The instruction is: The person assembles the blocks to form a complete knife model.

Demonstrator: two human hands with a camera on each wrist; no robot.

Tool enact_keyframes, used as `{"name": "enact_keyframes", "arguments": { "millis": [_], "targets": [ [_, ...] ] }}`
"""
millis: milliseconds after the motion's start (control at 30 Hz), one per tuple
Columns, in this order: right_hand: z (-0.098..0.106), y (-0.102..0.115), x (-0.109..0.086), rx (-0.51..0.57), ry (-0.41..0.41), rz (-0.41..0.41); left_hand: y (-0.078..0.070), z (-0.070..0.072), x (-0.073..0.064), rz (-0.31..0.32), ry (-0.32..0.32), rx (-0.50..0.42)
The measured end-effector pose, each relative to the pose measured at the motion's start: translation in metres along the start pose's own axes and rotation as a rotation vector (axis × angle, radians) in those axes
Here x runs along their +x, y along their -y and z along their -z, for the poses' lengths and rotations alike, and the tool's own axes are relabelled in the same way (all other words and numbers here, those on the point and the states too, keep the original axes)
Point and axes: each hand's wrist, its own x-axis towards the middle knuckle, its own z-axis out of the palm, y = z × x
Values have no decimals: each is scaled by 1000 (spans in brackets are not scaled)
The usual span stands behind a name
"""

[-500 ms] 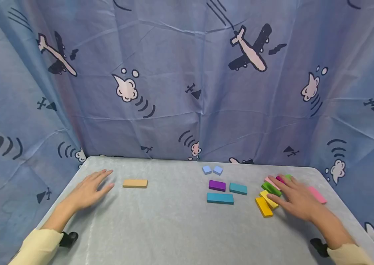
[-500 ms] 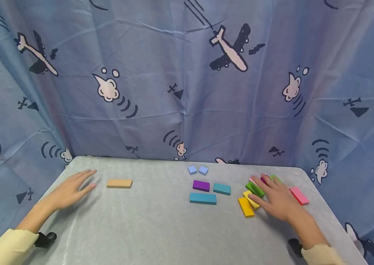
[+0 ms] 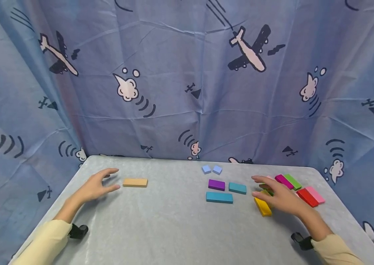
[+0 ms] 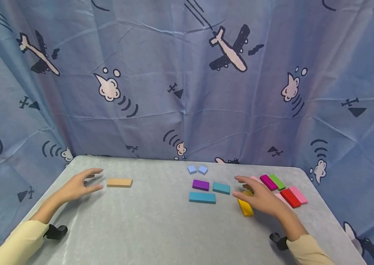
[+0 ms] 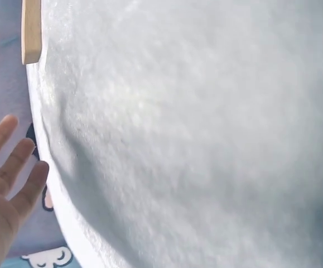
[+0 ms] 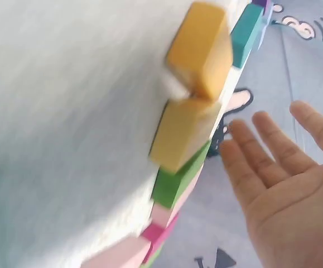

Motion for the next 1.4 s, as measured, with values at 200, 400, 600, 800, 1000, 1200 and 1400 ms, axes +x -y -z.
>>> {"name": "enact_keyframes", "arguments": {
  "millis": [200,400,600,800,1000,1200,1400],
  "targets": [
    [-14,-1,14,146,3,51,3,-4,7,15,17,-95],
    [-23,3,21,248,47,66,5,-8,16,-32,25,-121],
    [-33,8,26,283,72,125,4,-14,23,-36,41,-145],
    [-43,15,31,280,94,121,1,-20,29,-36,73,-157],
    [-51,21,35,271,95,132,-3,-23,32,-35,72,-126],
    [-57,26,39,251,97,113,-6,-27,34,-52,71,-101],
    [-62,31,46,185,98,124,-6,-29,35,-54,88,-102]
  ]
}}
